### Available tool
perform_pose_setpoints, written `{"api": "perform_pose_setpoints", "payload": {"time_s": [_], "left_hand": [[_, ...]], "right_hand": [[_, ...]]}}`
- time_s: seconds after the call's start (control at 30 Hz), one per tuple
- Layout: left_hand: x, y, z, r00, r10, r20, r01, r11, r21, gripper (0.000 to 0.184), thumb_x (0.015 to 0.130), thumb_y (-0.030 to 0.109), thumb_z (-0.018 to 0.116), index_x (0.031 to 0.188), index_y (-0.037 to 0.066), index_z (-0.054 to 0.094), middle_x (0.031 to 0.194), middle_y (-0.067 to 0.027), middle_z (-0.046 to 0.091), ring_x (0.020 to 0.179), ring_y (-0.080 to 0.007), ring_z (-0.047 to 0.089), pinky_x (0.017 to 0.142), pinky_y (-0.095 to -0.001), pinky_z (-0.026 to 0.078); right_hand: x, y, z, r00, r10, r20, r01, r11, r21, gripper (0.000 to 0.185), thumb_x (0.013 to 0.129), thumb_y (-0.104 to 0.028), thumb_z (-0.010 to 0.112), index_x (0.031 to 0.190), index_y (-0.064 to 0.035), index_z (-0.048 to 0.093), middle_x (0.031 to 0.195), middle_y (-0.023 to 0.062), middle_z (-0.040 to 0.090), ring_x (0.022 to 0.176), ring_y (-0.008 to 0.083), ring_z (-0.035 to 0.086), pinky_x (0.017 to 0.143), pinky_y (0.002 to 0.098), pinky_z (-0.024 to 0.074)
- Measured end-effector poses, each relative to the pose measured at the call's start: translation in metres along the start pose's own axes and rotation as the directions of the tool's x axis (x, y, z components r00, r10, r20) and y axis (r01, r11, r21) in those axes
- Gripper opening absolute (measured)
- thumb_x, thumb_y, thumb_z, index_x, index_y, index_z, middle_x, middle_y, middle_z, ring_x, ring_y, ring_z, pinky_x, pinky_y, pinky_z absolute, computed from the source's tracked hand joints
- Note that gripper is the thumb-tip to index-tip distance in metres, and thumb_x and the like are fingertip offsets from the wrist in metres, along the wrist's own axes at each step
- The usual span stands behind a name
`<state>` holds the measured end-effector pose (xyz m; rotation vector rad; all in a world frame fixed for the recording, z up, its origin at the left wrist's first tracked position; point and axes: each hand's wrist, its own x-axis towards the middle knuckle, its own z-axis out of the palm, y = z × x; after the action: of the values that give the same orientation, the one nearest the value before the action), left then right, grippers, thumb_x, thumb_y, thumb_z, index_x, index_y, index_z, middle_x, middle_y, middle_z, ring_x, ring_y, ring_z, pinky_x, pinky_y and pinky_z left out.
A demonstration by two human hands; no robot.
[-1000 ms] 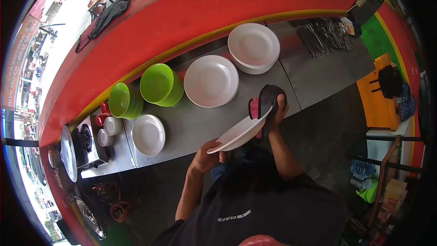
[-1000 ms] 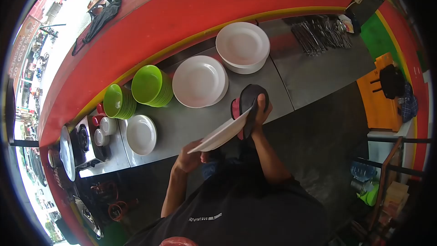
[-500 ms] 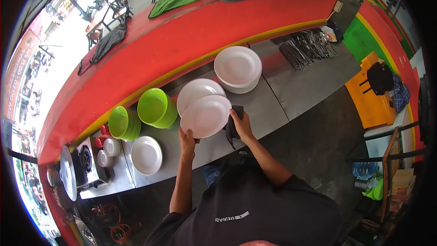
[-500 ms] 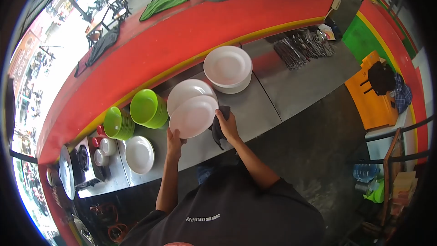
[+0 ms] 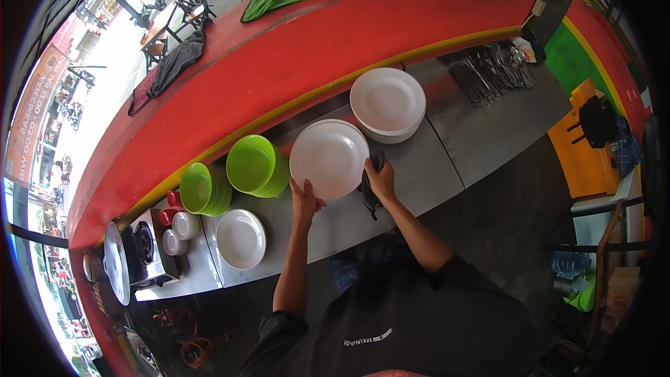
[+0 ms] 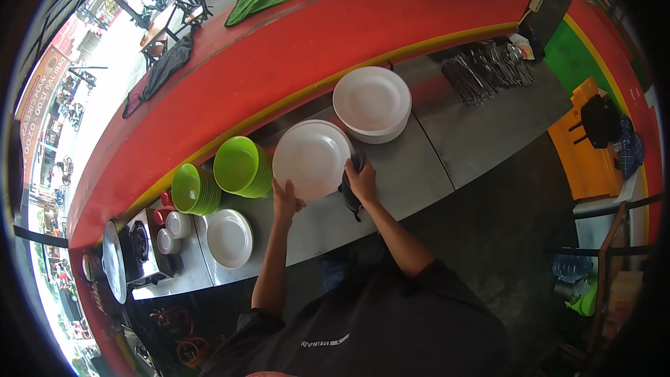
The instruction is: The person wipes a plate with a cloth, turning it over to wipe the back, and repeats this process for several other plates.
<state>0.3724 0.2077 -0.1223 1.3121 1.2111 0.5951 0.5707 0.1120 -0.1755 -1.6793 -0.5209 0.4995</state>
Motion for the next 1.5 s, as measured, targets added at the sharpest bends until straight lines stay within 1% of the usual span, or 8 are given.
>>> {"api": "perform_pose_setpoints", "payload": {"time_s": [0.27, 0.47, 0.73, 0.87, 1.0, 1.13, 1.23, 1.5], "left_hand": [[-0.002, 0.011, 0.004, 0.999, 0.018, -0.042, -0.018, 1.000, -0.002, 0.068, 0.104, 0.034, 0.047, 0.157, 0.014, 0.010, 0.074, -0.0125, 0.065, 0.043, -0.0150, 0.058, 0.036, -0.0273, 0.043], [0.001, -0.009, -0.010, 0.997, 0.068, 0.044, -0.056, 0.971, -0.230, 0.074, 0.104, 0.045, 0.044, 0.156, 0.005, 0.011, 0.073, -0.0144, 0.068, 0.045, -0.0161, 0.060, 0.039, -0.0241, 0.044], [-0.032, -0.064, -0.115, 0.922, 0.166, -0.349, -0.262, 0.932, -0.249, 0.056, 0.107, 0.037, 0.041, 0.147, -0.001, 0.033, 0.085, -0.0129, 0.071, 0.058, -0.0150, 0.064, 0.054, -0.0229, 0.046], [-0.044, -0.112, -0.203, 0.658, 0.339, -0.672, -0.248, 0.941, 0.232, 0.047, 0.100, 0.022, 0.057, 0.139, -0.002, 0.044, 0.102, -0.0129, 0.067, 0.091, -0.0223, 0.063, 0.079, -0.0341, 0.047], [-0.053, -0.133, -0.280, 0.459, 0.388, -0.799, 0.426, 0.694, 0.581, 0.062, 0.090, 0.022, 0.072, 0.140, -0.002, 0.043, 0.131, -0.0187, 0.052, 0.116, -0.0311, 0.053, 0.092, -0.0400, 0.044], [-0.055, -0.188, -0.320, 0.524, -0.071, -0.849, 0.217, 0.975, 0.052, 0.063, 0.090, 0.026, 0.073, 0.138, -0.002, 0.046, 0.130, -0.0211, 0.053, 0.115, -0.0334, 0.054, 0.095, -0.0411, 0.044], [-0.059, -0.193, -0.332, 0.726, -0.096, -0.681, 0.168, 0.985, 0.040, 0.053, 0.093, 0.025, 0.070, 0.133, -0.005, 0.051, 0.121, -0.0224, 0.060, 0.108, -0.0312, 0.060, 0.092, -0.0412, 0.047], [-0.077, -0.174, -0.331, 0.643, -0.003, -0.766, -0.003, 1.000, -0.006, 0.045, 0.098, 0.021, 0.062, 0.133, -0.005, 0.051, 0.118, -0.0206, 0.064, 0.105, -0.0292, 0.062, 0.090, -0.0384, 0.048]], "right_hand": [[-0.006, -0.016, 0.001, 0.999, -0.035, 0.001, 0.035, 0.999, 0.000, 0.032, 0.096, -0.028, 0.062, 0.098, 0.0045, 0.064, 0.085, 0.0136, 0.068, 0.079, 0.0244, 0.066, 0.076, 0.0381, 0.0506], [-0.056, 0.027, 0.024, 0.926, 0.218, -0.308, -0.171, 0.970, 0.172, 0.045, 0.101, -0.032, 0.053, 0.119, 0.0093, 0.057, 0.113, 0.0170, 0.063, 0.106, 0.0258, 0.059, 0.095, 0.0373, 0.0438], [-0.142, 0.039, 0.128, 0.873, 0.477, 0.104, -0.488, 0.864, 0.126, 0.066, 0.102, -0.043, 0.049, 0.142, 0.0081, 0.042, 0.144, 0.0172, 0.046, 0.131, 0.0255, 0.044, 0.111, 0.0346, 0.0314], [-0.163, 0.038, 0.193, 0.807, 0.475, 0.352, -0.530, 0.844, 0.076, 0.069, 0.100, -0.046, 0.052, 0.142, 0.0074, 0.041, 0.142, 0.0173, 0.047, 0.131, 0.0247, 0.045, 0.110, 0.0342, 0.0337], [-0.183, 0.005, 0.257, 0.808, 0.372, 0.457, -0.417, 0.909, -0.003, 0.062, 0.096, -0.040, 0.063, 0.134, 0.0062, 0.048, 0.125, 0.0132, 0.057, 0.116, 0.0224, 0.053, 0.102, 0.0339, 0.0401], [-0.193, -0.001, 0.283, 0.728, 0.323, 0.605, -0.387, 0.922, -0.026, 0.047, 0.088, -0.022, 0.074, 0.123, 0.0026, 0.054, 0.109, 0.0069, 0.060, 0.100, 0.0176, 0.057, 0.091, 0.0321, 0.0461], [-0.198, 0.003, 0.288, 0.794, 0.086, 0.601, -0.070, 0.996, -0.049, 0.044, 0.087, -0.019, 0.075, 0.120, 0.0019, 0.055, 0.106, 0.0071, 0.061, 0.097, 0.0169, 0.058, 0.089, 0.0323, 0.0467], [-0.190, 0.003, 0.272, 0.880, 0.033, 0.473, 0.009, 0.996, -0.086, 0.031, 0.096, -0.025, 0.066, 0.109, 0.0028, 0.062, 0.095, 0.0119, 0.068, 0.087, 0.0194, 0.062, 0.084, 0.0322, 0.0485]]}}
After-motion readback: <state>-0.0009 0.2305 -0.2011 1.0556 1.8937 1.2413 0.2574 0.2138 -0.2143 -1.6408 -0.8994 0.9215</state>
